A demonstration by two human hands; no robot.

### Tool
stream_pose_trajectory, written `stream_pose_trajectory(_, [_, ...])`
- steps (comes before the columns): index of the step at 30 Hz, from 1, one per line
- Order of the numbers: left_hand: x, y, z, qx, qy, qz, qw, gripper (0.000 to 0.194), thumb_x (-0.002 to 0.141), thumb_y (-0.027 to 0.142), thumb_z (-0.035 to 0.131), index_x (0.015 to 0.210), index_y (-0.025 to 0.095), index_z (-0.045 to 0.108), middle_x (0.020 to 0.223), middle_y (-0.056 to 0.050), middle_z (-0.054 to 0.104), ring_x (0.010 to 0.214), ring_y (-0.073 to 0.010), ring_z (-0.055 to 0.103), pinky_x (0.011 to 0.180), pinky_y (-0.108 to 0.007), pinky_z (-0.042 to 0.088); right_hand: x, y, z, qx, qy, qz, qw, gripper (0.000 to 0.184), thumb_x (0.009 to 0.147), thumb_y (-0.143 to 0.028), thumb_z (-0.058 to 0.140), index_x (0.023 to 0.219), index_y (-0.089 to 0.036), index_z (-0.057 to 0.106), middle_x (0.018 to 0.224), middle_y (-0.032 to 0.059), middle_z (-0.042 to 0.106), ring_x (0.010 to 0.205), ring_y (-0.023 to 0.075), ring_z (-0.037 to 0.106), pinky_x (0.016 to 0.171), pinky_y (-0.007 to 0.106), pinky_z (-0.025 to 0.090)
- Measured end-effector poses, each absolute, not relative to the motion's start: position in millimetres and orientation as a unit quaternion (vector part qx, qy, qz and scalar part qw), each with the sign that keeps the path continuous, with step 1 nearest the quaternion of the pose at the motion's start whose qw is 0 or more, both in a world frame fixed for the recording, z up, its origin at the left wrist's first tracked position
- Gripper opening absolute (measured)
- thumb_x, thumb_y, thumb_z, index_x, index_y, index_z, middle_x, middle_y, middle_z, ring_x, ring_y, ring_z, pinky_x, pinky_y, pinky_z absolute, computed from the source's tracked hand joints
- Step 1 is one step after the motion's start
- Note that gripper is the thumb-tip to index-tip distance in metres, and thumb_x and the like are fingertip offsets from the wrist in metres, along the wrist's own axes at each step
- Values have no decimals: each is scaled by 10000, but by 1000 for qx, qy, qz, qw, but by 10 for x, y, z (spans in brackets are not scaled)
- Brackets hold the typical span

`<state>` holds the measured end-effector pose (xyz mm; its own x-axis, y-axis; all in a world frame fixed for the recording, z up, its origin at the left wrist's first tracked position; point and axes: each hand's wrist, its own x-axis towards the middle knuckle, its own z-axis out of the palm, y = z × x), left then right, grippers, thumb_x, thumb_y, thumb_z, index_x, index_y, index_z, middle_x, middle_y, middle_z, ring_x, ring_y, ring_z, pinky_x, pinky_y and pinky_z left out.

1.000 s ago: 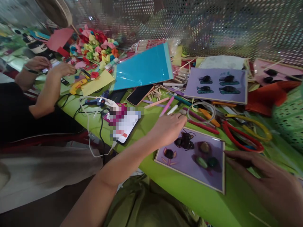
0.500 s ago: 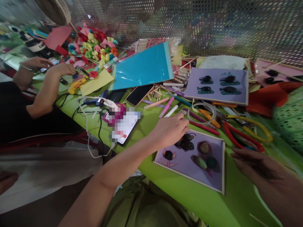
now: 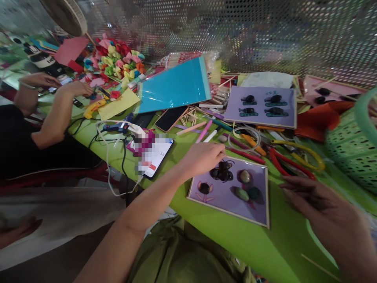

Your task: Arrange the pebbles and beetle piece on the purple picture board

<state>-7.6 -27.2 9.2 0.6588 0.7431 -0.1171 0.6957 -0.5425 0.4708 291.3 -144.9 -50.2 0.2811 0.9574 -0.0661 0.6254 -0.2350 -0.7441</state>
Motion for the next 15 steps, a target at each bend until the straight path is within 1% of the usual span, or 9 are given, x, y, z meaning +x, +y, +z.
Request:
stream_pose_trajectory(3, [-91, -264, 111, 871, 421, 57, 249, 274, 1040, 192, 402, 904, 154, 637, 803, -70, 693, 666, -158, 601, 570, -319, 381, 2872, -1438, -453, -739, -472, 339, 341, 312, 655, -500, 813, 954, -421, 771, 914, 94, 782, 785, 344, 734, 756, 516, 644])
stream_pose_trajectory(7, [-114, -249, 139, 860, 435, 66, 260, 264, 1036, 195, 412, 885, 167, 627, 817, -56, 703, 676, -148, 602, 601, -316, 380, 2794, -1429, -371, -743, -433, 368, 354, 286, 646, -435, 825, 928, -423, 772, 923, 92, 776, 835, 335, 734, 773, 490, 638])
stream_pose_trajectory(12, [-144, -217, 149, 844, 448, 66, 288, 269, 1047, 248, 431, 900, 159, 637, 859, -50, 724, 684, -136, 584, 608, -299, 389, 2673, -1394, -241, -749, -406, 376, 365, 355, 558, -416, 828, 901, -354, 761, 866, 102, 775, 745, 301, 719, 618, 427, 631])
stream_pose_trajectory(15, [-163, -201, 163, 838, 452, 68, 298, 245, 1035, 253, 459, 910, 154, 645, 859, -42, 721, 658, -122, 558, 613, -300, 390, 2596, -1370, -170, -752, -401, 374, 368, 418, 481, -439, 828, 875, -320, 756, 817, 94, 778, 719, 277, 722, 569, 370, 623])
